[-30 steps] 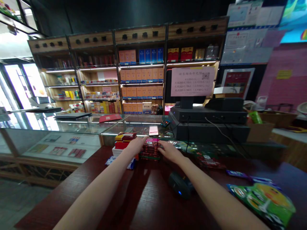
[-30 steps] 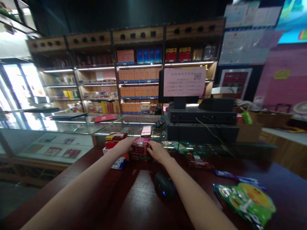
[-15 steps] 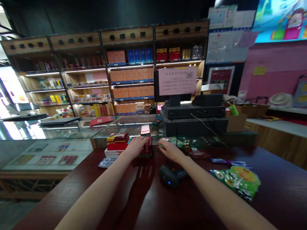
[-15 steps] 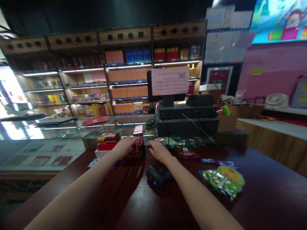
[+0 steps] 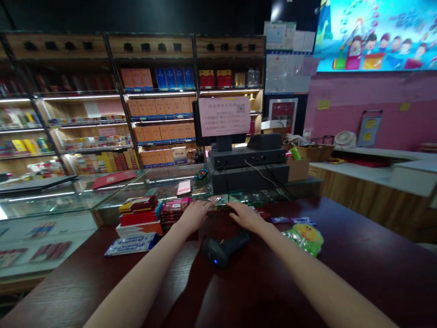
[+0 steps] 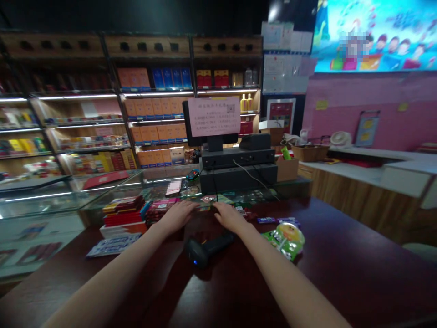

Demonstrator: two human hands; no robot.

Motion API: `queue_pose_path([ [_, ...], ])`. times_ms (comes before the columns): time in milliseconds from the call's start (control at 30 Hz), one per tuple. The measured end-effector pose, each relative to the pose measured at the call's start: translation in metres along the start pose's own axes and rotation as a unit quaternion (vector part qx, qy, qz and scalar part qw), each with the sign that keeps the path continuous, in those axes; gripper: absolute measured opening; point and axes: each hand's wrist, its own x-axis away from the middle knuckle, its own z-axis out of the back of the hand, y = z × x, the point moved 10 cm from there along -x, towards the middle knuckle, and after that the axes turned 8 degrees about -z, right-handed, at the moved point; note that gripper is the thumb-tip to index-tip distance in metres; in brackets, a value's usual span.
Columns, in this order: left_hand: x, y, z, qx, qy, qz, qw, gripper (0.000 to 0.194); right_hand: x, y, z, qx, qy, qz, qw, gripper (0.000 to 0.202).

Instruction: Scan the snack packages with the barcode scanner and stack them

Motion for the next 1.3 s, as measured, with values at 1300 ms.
queue_pose_path([
  [1300,-0.138,0.048,-0.100,0.164,-0.121,0.029,0.979,0.063,0.012,0.181,0.017,0.059,-0.102,-0.232,0.965,0.070],
])
